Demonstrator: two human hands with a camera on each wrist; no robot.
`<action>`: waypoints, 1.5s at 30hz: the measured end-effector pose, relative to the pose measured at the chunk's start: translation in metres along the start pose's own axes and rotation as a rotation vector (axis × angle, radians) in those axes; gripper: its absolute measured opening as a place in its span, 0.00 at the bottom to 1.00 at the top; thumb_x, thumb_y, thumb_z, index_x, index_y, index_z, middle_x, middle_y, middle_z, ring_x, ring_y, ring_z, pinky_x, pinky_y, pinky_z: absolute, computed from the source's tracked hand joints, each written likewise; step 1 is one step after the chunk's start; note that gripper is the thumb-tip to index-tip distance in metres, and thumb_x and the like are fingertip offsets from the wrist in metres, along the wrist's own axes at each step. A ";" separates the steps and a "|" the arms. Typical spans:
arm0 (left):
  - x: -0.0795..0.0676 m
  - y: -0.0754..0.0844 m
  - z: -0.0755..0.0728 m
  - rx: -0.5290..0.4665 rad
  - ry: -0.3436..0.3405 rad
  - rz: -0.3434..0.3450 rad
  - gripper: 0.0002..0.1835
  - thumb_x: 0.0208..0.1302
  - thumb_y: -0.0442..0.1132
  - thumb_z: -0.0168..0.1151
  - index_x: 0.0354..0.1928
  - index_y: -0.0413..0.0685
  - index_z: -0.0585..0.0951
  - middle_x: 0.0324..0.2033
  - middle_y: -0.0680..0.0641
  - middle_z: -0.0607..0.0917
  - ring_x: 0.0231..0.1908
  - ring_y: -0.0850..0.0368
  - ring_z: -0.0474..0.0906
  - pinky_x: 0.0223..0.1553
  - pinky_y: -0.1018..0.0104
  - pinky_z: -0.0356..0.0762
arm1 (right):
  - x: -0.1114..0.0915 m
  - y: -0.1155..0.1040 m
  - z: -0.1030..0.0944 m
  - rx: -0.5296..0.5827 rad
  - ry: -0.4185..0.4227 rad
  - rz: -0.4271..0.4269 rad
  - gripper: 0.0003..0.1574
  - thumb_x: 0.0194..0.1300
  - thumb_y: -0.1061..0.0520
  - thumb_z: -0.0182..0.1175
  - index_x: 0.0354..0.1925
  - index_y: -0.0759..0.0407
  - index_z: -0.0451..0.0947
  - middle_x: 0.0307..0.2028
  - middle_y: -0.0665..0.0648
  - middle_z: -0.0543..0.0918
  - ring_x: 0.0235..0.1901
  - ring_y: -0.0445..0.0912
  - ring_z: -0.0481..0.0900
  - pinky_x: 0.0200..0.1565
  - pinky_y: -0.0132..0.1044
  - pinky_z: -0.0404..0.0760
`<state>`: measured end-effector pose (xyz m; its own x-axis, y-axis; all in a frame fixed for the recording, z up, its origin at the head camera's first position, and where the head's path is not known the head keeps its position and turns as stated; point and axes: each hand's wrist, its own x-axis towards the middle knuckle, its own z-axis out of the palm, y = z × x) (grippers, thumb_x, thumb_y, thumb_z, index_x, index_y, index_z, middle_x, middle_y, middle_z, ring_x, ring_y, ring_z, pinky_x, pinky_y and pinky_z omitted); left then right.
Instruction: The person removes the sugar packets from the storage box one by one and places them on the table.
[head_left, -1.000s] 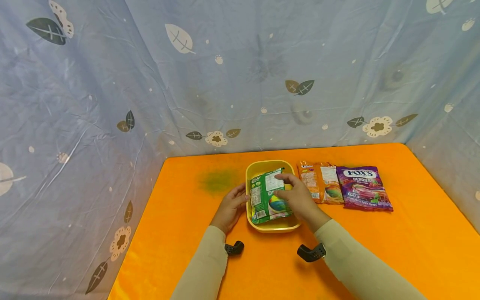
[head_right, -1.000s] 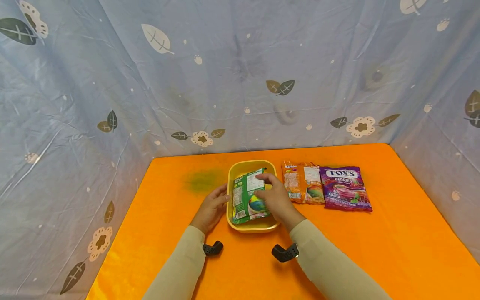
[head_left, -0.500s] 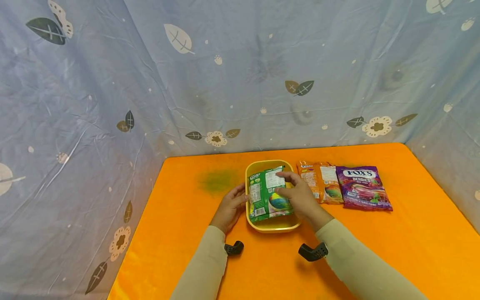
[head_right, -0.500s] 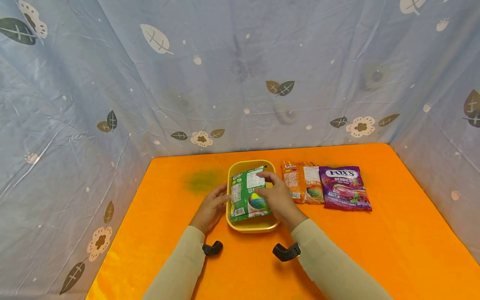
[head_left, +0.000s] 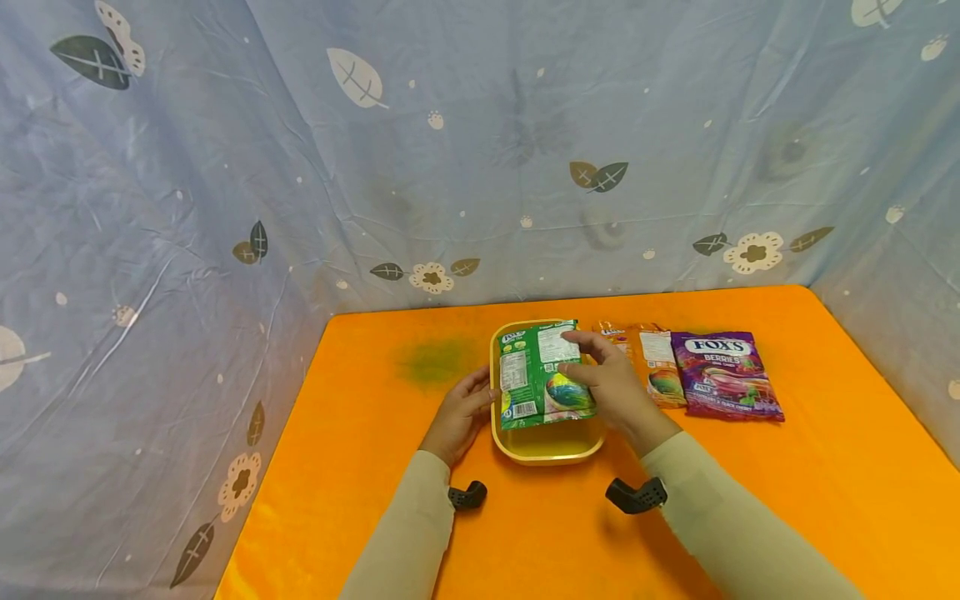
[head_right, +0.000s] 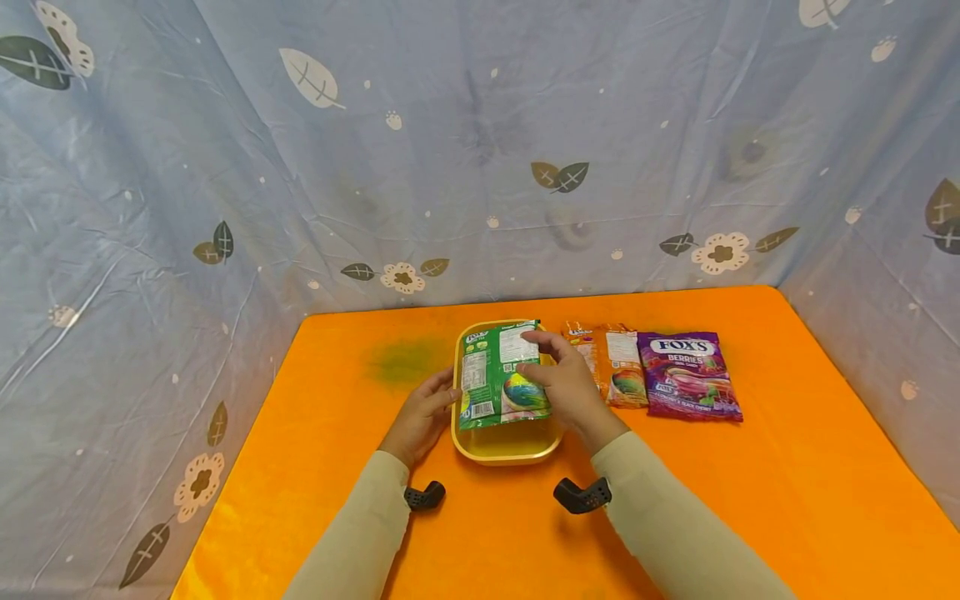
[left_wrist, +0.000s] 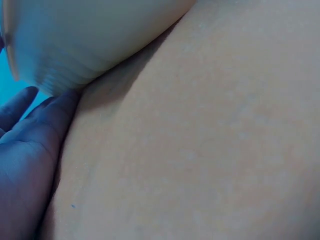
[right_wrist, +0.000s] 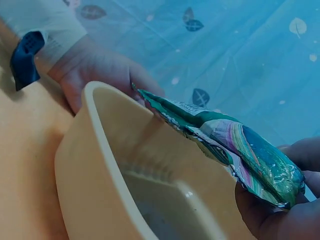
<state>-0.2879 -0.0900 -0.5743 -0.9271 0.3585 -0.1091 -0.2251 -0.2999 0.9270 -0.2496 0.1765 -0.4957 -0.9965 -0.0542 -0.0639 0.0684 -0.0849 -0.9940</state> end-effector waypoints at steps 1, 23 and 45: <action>0.000 0.000 0.000 0.003 0.002 -0.001 0.36 0.78 0.33 0.65 0.83 0.37 0.64 0.78 0.39 0.69 0.74 0.43 0.69 0.68 0.52 0.76 | 0.000 -0.001 0.000 0.004 -0.001 0.002 0.35 0.77 0.65 0.64 0.78 0.62 0.69 0.75 0.67 0.60 0.63 0.60 0.66 0.49 0.32 0.85; 0.001 -0.001 0.000 0.011 -0.007 0.010 0.37 0.77 0.32 0.65 0.83 0.36 0.63 0.79 0.37 0.67 0.77 0.43 0.66 0.69 0.51 0.75 | -0.013 -0.019 -0.029 0.122 0.035 -0.005 0.34 0.81 0.65 0.61 0.79 0.61 0.65 0.68 0.61 0.64 0.51 0.49 0.82 0.52 0.39 0.88; 0.001 -0.001 -0.002 -0.031 -0.029 0.027 0.35 0.77 0.28 0.61 0.82 0.34 0.63 0.80 0.35 0.66 0.78 0.42 0.64 0.69 0.53 0.75 | -0.029 -0.013 -0.095 0.184 0.132 -0.052 0.32 0.78 0.67 0.64 0.76 0.57 0.71 0.69 0.59 0.61 0.60 0.49 0.68 0.53 0.29 0.84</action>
<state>-0.2889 -0.0908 -0.5763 -0.9241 0.3750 -0.0736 -0.2096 -0.3366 0.9180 -0.2263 0.2738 -0.4891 -0.9958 0.0844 -0.0358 0.0122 -0.2648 -0.9642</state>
